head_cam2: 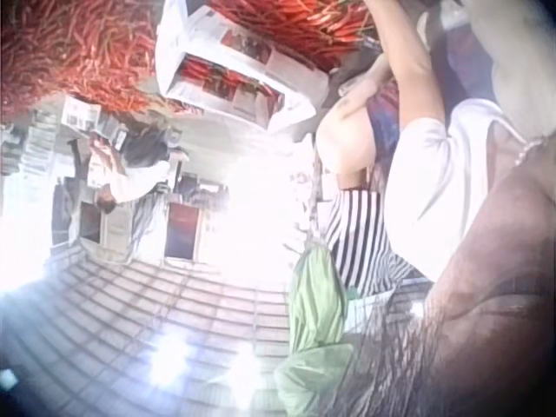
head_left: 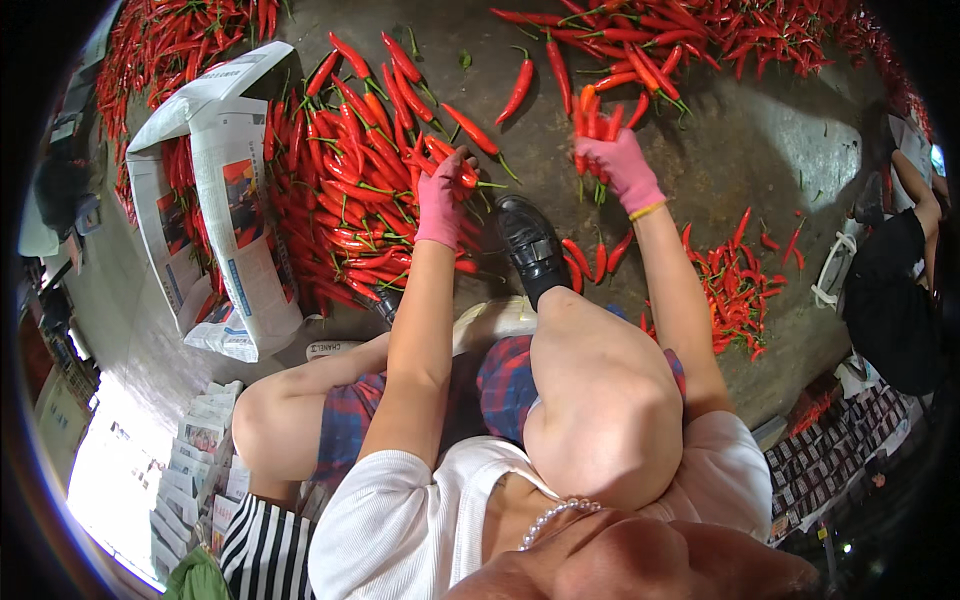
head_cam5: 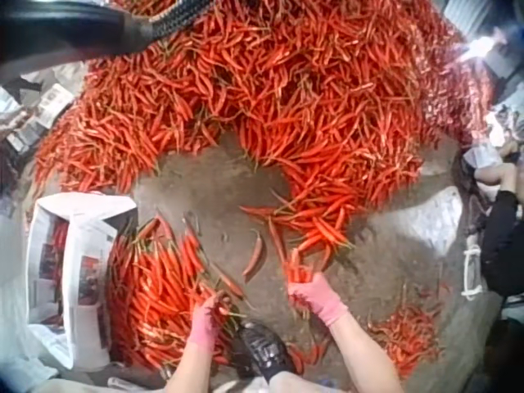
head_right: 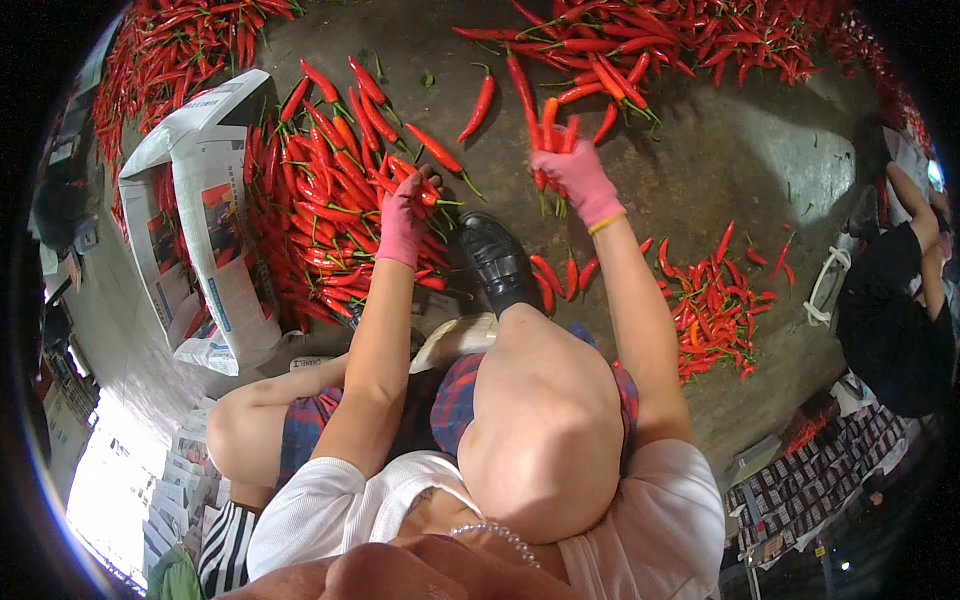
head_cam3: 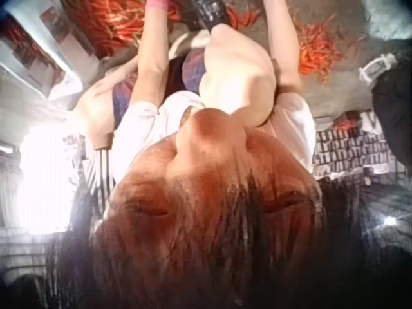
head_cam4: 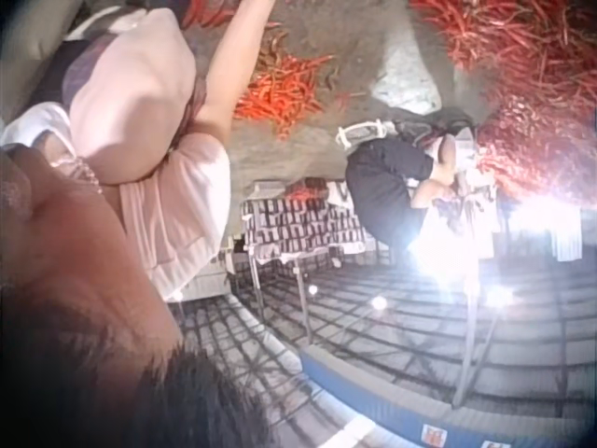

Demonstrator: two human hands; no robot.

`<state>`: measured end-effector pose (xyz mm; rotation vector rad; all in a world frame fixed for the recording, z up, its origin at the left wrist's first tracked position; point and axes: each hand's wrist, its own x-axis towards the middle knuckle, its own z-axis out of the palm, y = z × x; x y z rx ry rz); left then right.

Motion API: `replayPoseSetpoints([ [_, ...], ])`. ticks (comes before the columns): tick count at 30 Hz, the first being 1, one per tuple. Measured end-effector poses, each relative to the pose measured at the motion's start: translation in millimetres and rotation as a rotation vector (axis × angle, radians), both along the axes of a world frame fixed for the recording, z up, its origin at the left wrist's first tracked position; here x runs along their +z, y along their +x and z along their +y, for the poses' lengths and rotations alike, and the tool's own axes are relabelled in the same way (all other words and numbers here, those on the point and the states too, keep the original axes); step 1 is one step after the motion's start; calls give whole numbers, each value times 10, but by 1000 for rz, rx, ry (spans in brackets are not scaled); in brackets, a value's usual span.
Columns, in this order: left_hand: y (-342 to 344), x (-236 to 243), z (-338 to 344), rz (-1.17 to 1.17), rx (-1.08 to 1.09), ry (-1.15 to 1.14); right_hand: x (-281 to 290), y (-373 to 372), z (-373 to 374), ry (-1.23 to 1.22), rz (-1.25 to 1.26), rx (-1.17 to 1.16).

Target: The person picks up handfuls of red chili peppers from a pile on the floor and places them into a cardboard box.

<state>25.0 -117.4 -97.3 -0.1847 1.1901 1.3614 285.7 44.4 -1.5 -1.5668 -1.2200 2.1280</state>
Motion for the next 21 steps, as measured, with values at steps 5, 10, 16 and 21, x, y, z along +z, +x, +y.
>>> replayPoseSetpoints([
  [5, 131, 323, 221, -153, 101, -24, -235, -778, 355, 1325, -572, 618],
  [10, 753, 422, 770, -105, -62, 33, -441, -1140, 642, 1509, -817, 1067],
  [16, 279, 40, 355, 441, 248, -205, -72, -1144, 517, 851, -376, 103],
  [21, 514, 179, 549, 393, 166, -281, -462, -391, 870, 355, -487, 164],
])
